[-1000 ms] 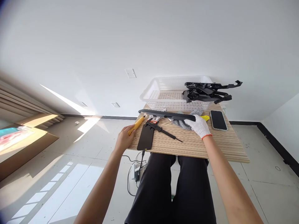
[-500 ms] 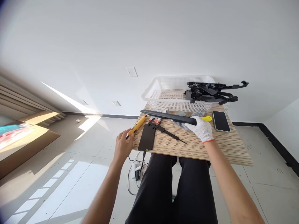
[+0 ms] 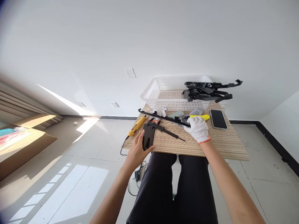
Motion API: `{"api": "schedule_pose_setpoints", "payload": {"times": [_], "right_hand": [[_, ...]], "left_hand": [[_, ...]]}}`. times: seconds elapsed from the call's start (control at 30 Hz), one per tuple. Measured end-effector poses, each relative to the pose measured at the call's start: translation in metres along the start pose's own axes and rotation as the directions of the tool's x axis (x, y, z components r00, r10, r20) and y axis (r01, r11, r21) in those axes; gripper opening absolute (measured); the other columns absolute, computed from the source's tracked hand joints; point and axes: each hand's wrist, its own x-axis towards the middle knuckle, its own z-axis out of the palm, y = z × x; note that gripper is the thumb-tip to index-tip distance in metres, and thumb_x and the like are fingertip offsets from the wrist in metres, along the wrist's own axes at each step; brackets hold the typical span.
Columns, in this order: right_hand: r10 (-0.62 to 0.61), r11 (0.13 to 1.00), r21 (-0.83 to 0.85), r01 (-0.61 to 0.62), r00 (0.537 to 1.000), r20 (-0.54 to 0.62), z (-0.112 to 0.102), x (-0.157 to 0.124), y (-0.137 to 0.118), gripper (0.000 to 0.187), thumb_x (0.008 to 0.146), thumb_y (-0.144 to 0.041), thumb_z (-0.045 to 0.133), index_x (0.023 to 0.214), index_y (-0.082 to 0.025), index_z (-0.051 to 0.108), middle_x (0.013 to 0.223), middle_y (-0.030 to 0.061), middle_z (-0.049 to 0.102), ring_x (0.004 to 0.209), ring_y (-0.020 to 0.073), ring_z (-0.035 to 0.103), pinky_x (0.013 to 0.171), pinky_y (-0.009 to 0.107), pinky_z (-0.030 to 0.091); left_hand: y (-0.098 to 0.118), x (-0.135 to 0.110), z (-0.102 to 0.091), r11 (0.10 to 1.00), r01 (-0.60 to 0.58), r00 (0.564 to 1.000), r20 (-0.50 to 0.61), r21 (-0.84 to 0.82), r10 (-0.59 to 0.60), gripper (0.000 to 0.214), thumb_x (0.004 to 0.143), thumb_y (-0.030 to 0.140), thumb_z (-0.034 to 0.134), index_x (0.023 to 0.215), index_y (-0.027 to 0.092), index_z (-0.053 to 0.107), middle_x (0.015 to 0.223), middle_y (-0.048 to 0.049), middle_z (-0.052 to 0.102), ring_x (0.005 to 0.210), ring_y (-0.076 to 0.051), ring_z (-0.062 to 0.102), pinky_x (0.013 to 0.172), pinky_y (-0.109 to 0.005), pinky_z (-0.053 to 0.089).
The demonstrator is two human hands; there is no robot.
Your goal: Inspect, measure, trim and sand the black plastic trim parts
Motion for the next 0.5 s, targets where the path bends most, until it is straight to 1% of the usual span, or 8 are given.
{"api": "schedule_pose_setpoints", "payload": {"times": [0.1, 0.17, 0.27, 0.33, 0.37, 0.43, 0.47, 0.5], "right_hand": [[0.044, 0.998, 0.037, -0.041, 0.997, -0.067, -0.003, -0.006, -0.003, 0.029, 0.084, -0.049, 0.064, 0.089, -0.020, 0.069, 0.092, 0.0114, 0.071, 0.097, 0.0304, 0.062, 0.082, 0.039, 0.044], [0.087, 0.992, 0.097, -0.075, 0.989, -0.118, -0.007, -0.014, -0.008, 0.030, 0.084, -0.050, 0.063, 0.088, -0.020, 0.068, 0.093, 0.0113, 0.071, 0.096, 0.0301, 0.063, 0.082, 0.039, 0.046], [0.153, 0.962, 0.255, -0.100, 0.969, -0.195, -0.014, -0.034, -0.017, 0.030, 0.083, -0.051, 0.065, 0.085, -0.022, 0.064, 0.092, 0.0109, 0.072, 0.095, 0.0290, 0.065, 0.084, 0.039, 0.048], [0.220, 0.921, 0.366, -0.134, 0.954, -0.204, -0.022, -0.053, -0.026, 0.030, 0.081, -0.051, 0.068, 0.085, -0.023, 0.062, 0.091, 0.0106, 0.072, 0.090, 0.0281, 0.066, 0.081, 0.038, 0.050], [0.278, 0.891, 0.419, -0.176, 0.941, -0.195, -0.027, -0.064, -0.033, 0.030, 0.078, -0.051, 0.071, 0.084, -0.023, 0.061, 0.088, 0.0096, 0.072, 0.085, 0.0273, 0.067, 0.078, 0.038, 0.050], [0.398, 0.784, 0.548, -0.292, 0.914, -0.082, -0.037, -0.084, -0.051, 0.031, 0.075, -0.052, 0.073, 0.080, -0.025, 0.059, 0.082, 0.0068, 0.071, 0.078, 0.0258, 0.066, 0.075, 0.039, 0.052], [0.450, 0.696, 0.623, -0.358, 0.893, 0.010, -0.042, -0.094, -0.062, 0.031, 0.075, -0.052, 0.074, 0.078, -0.026, 0.059, 0.080, 0.0050, 0.070, 0.075, 0.0244, 0.066, 0.072, 0.038, 0.053], [0.479, 0.576, 0.705, -0.413, 0.870, 0.118, -0.047, -0.104, -0.076, 0.029, 0.076, -0.051, 0.075, 0.079, -0.026, 0.059, 0.078, 0.0031, 0.069, 0.071, 0.0227, 0.065, 0.069, 0.037, 0.053]], "left_hand": [[-0.004, 0.002, -0.002, 1.000, -0.016, 0.999, 0.029, -0.009, 0.016, 0.088, 0.088, 0.055, 0.063, 0.159, 0.028, 0.020, 0.165, -0.0177, 0.029, 0.148, -0.040, 0.037, 0.111, -0.059, 0.043], [-0.008, 0.005, -0.003, 0.999, -0.035, 0.999, 0.034, -0.028, 0.036, 0.086, 0.089, 0.054, 0.062, 0.159, 0.029, 0.020, 0.165, -0.0172, 0.027, 0.149, -0.039, 0.035, 0.113, -0.059, 0.041], [-0.016, 0.009, -0.005, 0.996, -0.072, 0.997, 0.019, -0.059, 0.074, 0.080, 0.092, 0.050, 0.059, 0.159, 0.028, 0.020, 0.166, -0.0162, 0.026, 0.153, -0.038, 0.029, 0.117, -0.059, 0.036], [-0.018, 0.011, -0.007, 0.994, -0.082, 0.996, 0.013, -0.072, 0.083, 0.077, 0.093, 0.047, 0.057, 0.159, 0.028, 0.021, 0.165, -0.0160, 0.027, 0.154, -0.036, 0.026, 0.119, -0.059, 0.033], [-0.018, 0.011, -0.007, 0.993, -0.084, 0.996, 0.011, -0.078, 0.085, 0.075, 0.094, 0.046, 0.056, 0.158, 0.027, 0.023, 0.165, -0.0157, 0.028, 0.155, -0.035, 0.024, 0.120, -0.060, 0.031], [-0.012, 0.008, -0.007, 0.990, -0.095, 0.995, 0.004, -0.108, 0.096, 0.069, 0.096, 0.046, 0.053, 0.157, 0.027, 0.027, 0.164, -0.0149, 0.031, 0.156, -0.034, 0.020, 0.123, -0.059, 0.026], [-0.007, 0.005, -0.007, 0.984, -0.108, 0.994, 0.002, -0.141, 0.109, 0.066, 0.097, 0.046, 0.051, 0.156, 0.026, 0.030, 0.164, -0.0143, 0.032, 0.157, -0.033, 0.018, 0.124, -0.058, 0.024], [0.000, 0.002, -0.005, 0.973, -0.124, 0.992, 0.007, -0.193, 0.128, 0.064, 0.098, 0.047, 0.050, 0.155, 0.026, 0.033, 0.164, -0.0136, 0.033, 0.158, -0.031, 0.017, 0.125, -0.057, 0.022]]}}
